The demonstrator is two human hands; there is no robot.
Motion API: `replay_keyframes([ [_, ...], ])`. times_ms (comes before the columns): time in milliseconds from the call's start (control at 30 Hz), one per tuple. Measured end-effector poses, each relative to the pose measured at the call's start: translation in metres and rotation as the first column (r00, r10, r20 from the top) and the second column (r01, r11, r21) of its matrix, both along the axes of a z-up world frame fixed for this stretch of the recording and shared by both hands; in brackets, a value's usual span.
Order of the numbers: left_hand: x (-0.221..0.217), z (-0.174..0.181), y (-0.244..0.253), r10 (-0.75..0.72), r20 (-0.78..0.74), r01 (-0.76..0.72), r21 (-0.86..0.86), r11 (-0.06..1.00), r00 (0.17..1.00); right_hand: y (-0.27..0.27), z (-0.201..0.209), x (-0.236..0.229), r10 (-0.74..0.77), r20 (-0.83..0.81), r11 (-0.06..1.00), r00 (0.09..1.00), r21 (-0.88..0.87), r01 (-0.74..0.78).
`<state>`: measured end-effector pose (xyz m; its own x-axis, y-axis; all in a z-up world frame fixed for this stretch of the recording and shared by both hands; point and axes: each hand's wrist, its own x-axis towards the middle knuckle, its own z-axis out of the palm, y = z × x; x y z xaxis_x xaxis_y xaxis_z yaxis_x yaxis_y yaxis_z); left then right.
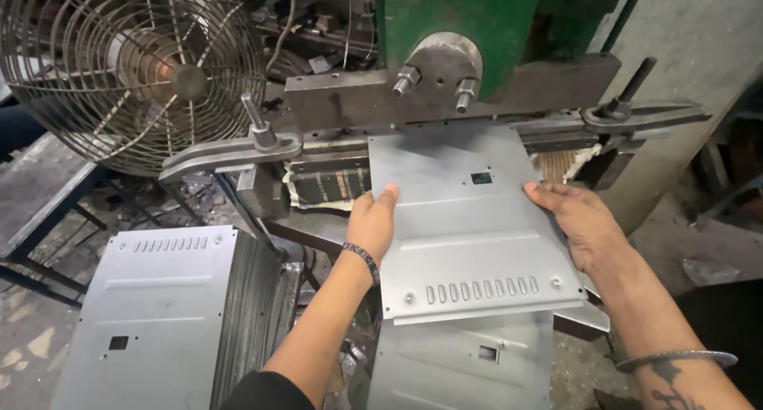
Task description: The recorder is placing metal sheets into an industrial stamping machine to shape or pattern them.
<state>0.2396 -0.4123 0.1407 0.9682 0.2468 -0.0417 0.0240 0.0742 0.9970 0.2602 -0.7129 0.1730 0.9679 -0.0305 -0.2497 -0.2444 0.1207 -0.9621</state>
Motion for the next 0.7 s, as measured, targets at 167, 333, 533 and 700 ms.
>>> replay_keyframes([
  [167,0.000,0.002,-0.002,0.020,-0.022,-0.021,-0.018,1.000,1.000,0.003,0.004,-0.001,-0.012,-0.022,1.000,1.000,0.007,0.012],
  [333,-0.007,-0.002,0.005,-0.011,-0.016,0.010,-0.045,0.999,1.000,0.007,0.001,-0.008,-0.088,0.009,0.994,0.996,-0.063,0.088],
  [533,-0.022,-0.022,0.023,0.081,0.031,-0.078,-0.095,0.992,0.996,-0.023,-0.028,0.003,0.129,0.049,0.991,0.990,-0.020,-0.129],
  [700,-0.060,-0.023,0.020,-0.092,0.106,0.086,0.065,0.994,0.990,0.006,0.010,-0.073,-0.048,-0.115,0.979,0.992,-0.201,0.024],
])
